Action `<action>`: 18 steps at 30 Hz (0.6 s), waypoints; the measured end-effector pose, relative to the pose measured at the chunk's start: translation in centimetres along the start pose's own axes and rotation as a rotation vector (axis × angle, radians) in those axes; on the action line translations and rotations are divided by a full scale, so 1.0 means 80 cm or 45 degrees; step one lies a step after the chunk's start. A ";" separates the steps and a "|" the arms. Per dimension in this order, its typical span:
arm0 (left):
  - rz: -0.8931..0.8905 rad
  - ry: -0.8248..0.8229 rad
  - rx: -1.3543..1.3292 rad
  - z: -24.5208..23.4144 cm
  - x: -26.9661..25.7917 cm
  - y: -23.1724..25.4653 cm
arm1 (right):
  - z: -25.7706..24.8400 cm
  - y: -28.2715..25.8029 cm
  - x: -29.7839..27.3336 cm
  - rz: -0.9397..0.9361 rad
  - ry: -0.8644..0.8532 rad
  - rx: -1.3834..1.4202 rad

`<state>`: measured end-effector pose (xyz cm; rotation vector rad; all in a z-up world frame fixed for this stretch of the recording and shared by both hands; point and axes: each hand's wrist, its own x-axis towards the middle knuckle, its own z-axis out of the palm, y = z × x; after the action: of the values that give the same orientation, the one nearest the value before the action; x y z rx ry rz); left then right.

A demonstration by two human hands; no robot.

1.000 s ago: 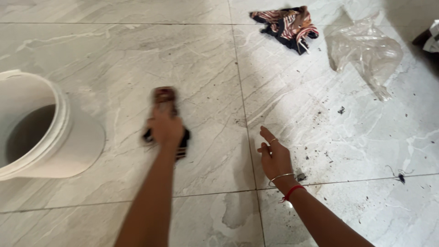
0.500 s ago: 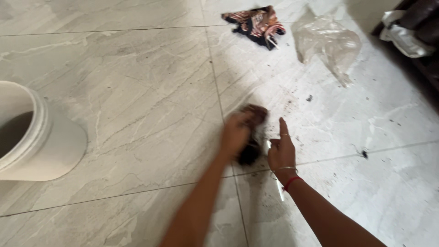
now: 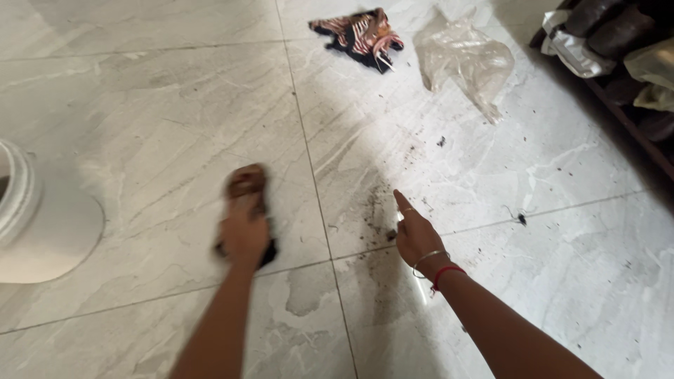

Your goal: The person wipes a tiled floor with a cloth, gathering dark debris into a pile. They then use a plastic bag to scoop the debris and place the cloth inside the bag.

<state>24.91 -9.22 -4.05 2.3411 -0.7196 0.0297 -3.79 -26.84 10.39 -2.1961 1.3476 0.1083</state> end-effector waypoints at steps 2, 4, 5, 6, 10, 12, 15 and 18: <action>0.223 -0.096 -0.002 0.054 -0.023 0.069 | 0.000 0.008 0.000 -0.221 0.119 0.121; 0.277 -0.228 -0.029 0.089 -0.054 0.146 | -0.004 0.018 0.001 -0.263 0.174 0.166; 0.294 -0.346 -0.174 0.096 -0.066 0.181 | -0.006 0.025 0.002 -0.189 0.162 0.151; 0.319 -0.460 -0.319 0.097 -0.070 0.211 | -0.006 0.031 0.006 -0.117 0.156 0.140; -0.012 -0.656 -0.815 0.074 -0.065 0.301 | -0.007 0.076 0.028 -0.114 0.483 0.367; -0.218 -0.768 -1.002 0.052 -0.049 0.320 | -0.003 0.091 0.041 -0.136 0.829 0.469; -0.670 -0.973 -1.563 0.020 -0.041 0.335 | 0.016 0.091 0.042 -0.266 1.124 0.848; -0.921 -1.017 -1.814 -0.004 -0.046 0.353 | 0.034 0.067 0.039 -0.688 0.479 1.092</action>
<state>7.61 -24.61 12.49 0.9976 -0.0337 -1.3138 -6.24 -29.82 4.82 -1.7572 0.6943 -0.9419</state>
